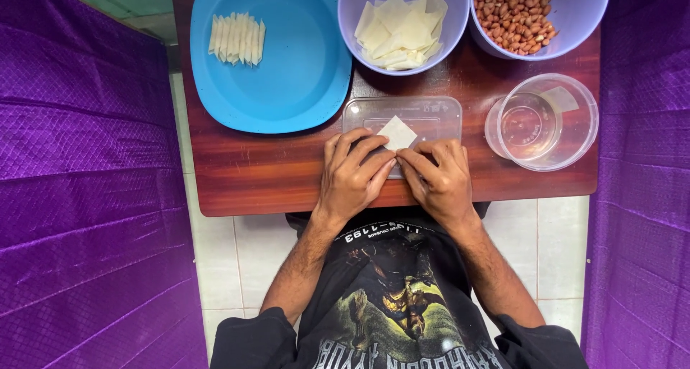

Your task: Rolling peanuts into small pastry sheets to prepare snacks.

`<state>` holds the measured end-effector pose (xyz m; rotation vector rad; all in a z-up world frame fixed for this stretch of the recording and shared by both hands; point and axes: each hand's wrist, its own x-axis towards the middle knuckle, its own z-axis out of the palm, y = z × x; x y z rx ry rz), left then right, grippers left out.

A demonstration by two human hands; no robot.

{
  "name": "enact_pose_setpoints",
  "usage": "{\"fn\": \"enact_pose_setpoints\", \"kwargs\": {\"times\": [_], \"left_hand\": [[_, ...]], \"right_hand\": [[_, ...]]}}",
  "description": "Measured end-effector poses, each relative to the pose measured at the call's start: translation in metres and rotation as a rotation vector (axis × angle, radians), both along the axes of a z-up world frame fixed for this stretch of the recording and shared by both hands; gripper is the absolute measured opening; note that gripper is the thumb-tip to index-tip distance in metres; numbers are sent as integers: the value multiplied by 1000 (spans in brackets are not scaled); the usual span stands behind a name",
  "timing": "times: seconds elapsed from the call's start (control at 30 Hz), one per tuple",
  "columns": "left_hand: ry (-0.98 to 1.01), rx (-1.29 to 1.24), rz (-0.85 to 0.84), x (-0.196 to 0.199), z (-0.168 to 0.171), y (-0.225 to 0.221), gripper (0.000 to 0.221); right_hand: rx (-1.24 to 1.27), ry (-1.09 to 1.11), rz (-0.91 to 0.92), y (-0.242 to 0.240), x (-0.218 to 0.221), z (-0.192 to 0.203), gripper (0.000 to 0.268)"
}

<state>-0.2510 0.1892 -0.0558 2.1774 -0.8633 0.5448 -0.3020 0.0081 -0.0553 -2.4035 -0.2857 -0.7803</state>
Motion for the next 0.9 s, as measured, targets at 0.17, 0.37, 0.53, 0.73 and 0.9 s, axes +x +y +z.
{"fn": "enact_pose_setpoints", "kwargs": {"times": [0.17,0.37,0.53,0.73,0.9], "left_hand": [[6,4,-15,4,0,-1,3],[18,0,-23,5,2,-2,3],[22,8,-28,5,3,-2,3],[33,3,-33,6,4,-2,4],[46,2,-38,6,5,-1,3]], "right_hand": [[-21,10,1,-1,0,0,8],[-46,18,27,-2,0,5,9],[-42,35,68,-6,4,8,10],[-96,-1,113,-10,10,15,3],[-231,-71,189,-16,18,14,1]]}}
